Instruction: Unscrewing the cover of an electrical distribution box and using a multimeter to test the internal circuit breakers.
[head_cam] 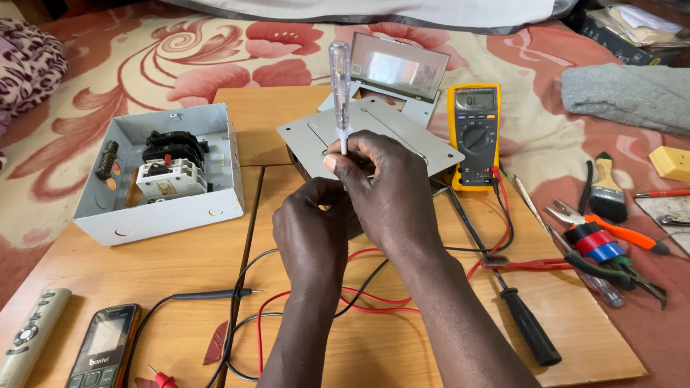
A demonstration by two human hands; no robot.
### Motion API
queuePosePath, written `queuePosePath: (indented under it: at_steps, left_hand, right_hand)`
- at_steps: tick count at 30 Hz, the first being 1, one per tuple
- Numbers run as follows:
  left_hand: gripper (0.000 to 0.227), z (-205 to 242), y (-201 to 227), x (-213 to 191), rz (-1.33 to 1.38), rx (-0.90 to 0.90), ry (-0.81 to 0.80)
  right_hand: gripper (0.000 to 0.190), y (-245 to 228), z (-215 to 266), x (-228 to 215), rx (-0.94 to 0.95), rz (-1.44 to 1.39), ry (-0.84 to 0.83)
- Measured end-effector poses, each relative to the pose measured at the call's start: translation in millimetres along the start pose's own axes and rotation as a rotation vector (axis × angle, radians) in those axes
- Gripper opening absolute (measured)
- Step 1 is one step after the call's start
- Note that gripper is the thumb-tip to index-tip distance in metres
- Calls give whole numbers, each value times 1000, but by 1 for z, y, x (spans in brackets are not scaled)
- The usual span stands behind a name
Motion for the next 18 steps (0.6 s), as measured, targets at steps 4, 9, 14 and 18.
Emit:
queuePosePath:
  at_steps: [4,9,14,18]
  left_hand:
    - [12,0,2,2,-34,-2,-27]
    - [16,-2,2,5,-18,26,-44]
    - [16,-3,5,3,-21,8,-77]
    - [18,-4,3,4,-43,4,-101]
  right_hand:
    - [11,4,0,0,-6,34,21]
    - [12,5,1,-3,1,8,69]
    - [14,0,1,-5,33,17,72]
    - [14,-6,4,-2,0,45,61]
Point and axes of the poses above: each hand's wrist, its own z-axis away from the middle knuckle, its own x-axis out of the palm, y = z × x, the point moved 9 cm from there along -z, towards the middle knuckle, and after that the axes turned 5 degrees about -z, right-handed, at the moved point
